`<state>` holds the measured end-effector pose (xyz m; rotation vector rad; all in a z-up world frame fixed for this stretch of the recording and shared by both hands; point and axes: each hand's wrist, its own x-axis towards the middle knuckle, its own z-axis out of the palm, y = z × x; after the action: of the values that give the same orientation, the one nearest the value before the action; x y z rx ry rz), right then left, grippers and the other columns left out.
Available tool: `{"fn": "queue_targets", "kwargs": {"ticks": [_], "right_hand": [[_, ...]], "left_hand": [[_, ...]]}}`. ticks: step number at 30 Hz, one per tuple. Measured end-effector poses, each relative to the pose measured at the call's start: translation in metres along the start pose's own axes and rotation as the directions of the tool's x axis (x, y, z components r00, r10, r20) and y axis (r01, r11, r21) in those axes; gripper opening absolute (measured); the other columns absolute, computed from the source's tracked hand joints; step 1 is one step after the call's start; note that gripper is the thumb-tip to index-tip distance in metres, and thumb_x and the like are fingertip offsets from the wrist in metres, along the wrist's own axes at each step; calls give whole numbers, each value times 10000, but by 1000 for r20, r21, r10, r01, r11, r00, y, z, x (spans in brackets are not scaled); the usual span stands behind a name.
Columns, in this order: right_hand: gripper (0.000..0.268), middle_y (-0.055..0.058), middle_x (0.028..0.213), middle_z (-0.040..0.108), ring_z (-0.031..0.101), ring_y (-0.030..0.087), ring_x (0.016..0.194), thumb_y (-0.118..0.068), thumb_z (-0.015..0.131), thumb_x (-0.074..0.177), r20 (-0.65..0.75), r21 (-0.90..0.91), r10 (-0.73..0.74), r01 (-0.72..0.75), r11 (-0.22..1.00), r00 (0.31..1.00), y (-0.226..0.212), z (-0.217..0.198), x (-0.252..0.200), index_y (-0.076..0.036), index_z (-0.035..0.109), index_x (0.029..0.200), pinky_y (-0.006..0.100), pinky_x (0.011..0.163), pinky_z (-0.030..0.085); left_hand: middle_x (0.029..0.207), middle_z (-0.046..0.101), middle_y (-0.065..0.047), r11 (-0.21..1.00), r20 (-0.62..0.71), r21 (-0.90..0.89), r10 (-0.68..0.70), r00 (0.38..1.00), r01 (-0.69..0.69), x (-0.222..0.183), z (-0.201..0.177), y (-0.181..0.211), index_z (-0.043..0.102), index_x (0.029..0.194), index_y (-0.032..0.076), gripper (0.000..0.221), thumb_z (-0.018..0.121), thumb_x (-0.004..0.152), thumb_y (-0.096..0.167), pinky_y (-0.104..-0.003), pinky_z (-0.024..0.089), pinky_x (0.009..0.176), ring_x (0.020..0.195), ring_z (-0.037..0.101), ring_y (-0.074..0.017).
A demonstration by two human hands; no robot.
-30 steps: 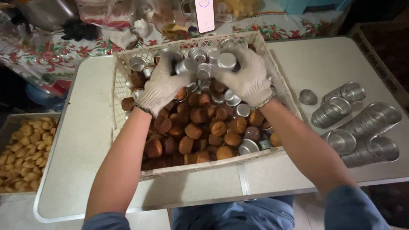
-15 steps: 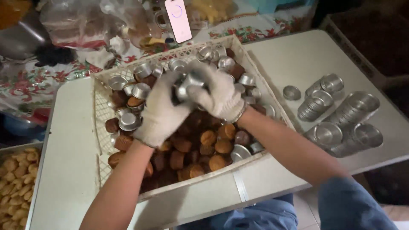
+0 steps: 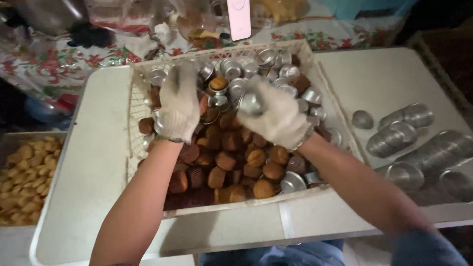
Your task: Remove baked goods from metal molds and stack the empty molds into organized piles.
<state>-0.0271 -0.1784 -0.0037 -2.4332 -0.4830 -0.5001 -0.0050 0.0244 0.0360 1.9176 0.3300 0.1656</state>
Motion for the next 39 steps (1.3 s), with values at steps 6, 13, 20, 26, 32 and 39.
{"fn": "queue_targets", "kwargs": {"ticks": [6, 13, 20, 26, 32, 39], "right_hand": [[580, 99, 978, 709, 728, 310, 856, -455, 878, 704, -203, -147, -195, 167, 975, 960, 7, 10, -5, -164, 670, 1161, 451, 733, 603], [524, 40, 996, 743, 731, 294, 996, -539, 816, 704, 18, 41, 166, -166, 985, 986, -7, -5, 14, -345, 665, 1166, 457, 886, 577], [707, 162, 1145, 648, 734, 355, 914, -404, 938, 777, -210, -172, -484, 455, 874, 850, 0, 8, 10, -145, 582, 1330, 476, 756, 634], [775, 105, 1215, 637, 700, 367, 1024, -476, 950, 672, -90, -41, -257, 255, 966, 962, 2, 9, 11, -265, 604, 1333, 499, 871, 595], [218, 55, 968, 779, 763, 253, 840, -135, 654, 907, 241, 35, -340, 342, 939, 909, -8, -14, 40, -126, 696, 1120, 425, 706, 654], [767, -9, 1166, 729, 733, 249, 959, -799, 656, 700, 27, -4, -173, 173, 985, 985, -15, -13, 16, -234, 656, 1219, 438, 737, 565]], "left_hand": [[1104, 715, -19, 783, 89, -555, -281, 956, 282, -20, -8, 31, 661, 1044, 232, 412, 619, 775, 542, -446, 500, 988, 1106, 689, -267], [846, 652, -126, 225, 412, -841, -324, 852, 492, -36, 2, 33, 657, 893, 1, 273, 687, 793, 253, -481, 598, 738, 827, 703, -315], [1423, 514, -213, 519, 442, -615, -398, 804, 594, -65, 14, 57, 440, 1446, -73, 750, 629, 875, 375, -543, 534, 1038, 1338, 580, -351], [1403, 642, -96, 895, 408, 307, -430, 805, 323, -66, 5, 59, 634, 1392, 330, 822, 369, 769, 796, -495, 326, 1238, 1341, 551, -387], [529, 304, 80, 948, 207, 116, -316, 926, 297, -50, 10, 46, 461, 630, 227, 595, 324, 1133, 515, -348, 477, 598, 480, 419, -126], [971, 722, -196, 762, 227, 544, 271, 936, -352, 14, -12, -10, 700, 1204, 123, 391, 427, 1012, 327, -564, 552, 623, 812, 692, -427]]}}
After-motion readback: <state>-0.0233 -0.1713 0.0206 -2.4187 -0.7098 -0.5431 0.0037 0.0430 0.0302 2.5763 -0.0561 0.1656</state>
